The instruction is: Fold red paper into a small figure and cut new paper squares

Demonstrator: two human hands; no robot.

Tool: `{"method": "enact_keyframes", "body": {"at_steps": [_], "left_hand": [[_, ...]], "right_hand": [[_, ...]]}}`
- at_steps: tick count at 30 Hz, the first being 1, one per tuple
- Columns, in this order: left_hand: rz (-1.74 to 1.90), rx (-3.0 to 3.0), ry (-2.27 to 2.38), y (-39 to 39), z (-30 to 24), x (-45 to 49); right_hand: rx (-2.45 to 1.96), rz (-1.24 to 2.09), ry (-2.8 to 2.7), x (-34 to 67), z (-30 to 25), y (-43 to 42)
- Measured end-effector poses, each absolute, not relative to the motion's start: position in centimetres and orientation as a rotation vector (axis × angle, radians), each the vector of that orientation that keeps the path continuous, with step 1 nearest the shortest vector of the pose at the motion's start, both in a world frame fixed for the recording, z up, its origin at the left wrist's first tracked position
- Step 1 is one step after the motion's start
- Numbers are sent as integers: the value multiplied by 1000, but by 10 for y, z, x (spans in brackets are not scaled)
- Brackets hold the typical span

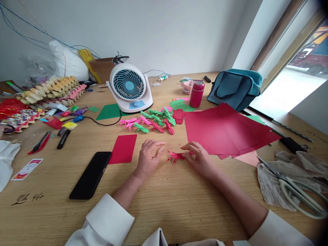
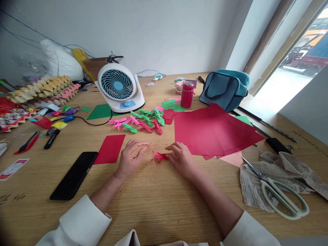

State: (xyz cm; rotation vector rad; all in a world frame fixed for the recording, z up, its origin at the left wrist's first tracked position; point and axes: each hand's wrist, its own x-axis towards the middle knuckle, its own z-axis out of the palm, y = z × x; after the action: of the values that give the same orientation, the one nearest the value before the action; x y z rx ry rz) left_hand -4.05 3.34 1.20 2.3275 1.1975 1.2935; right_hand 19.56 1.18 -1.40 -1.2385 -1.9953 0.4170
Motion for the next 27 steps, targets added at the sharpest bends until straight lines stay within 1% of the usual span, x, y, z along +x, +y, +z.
{"method": "enact_keyframes", "body": {"at_steps": [5, 14, 22, 27], "left_hand": [[1303, 2279, 1232, 31, 10, -45], [1295, 2263, 1239, 32, 5, -45], [1349, 2209, 1260, 38, -1, -52], [1372, 2162, 1310, 44, -8, -55]], "right_hand": [[-1246, 325, -2188, 189, -16, 10], [-1281, 272, -2216, 181, -15, 11], [-1361, 289, -1952, 174, -22, 10], [-1451, 155, -1820, 174, -23, 28]]}}
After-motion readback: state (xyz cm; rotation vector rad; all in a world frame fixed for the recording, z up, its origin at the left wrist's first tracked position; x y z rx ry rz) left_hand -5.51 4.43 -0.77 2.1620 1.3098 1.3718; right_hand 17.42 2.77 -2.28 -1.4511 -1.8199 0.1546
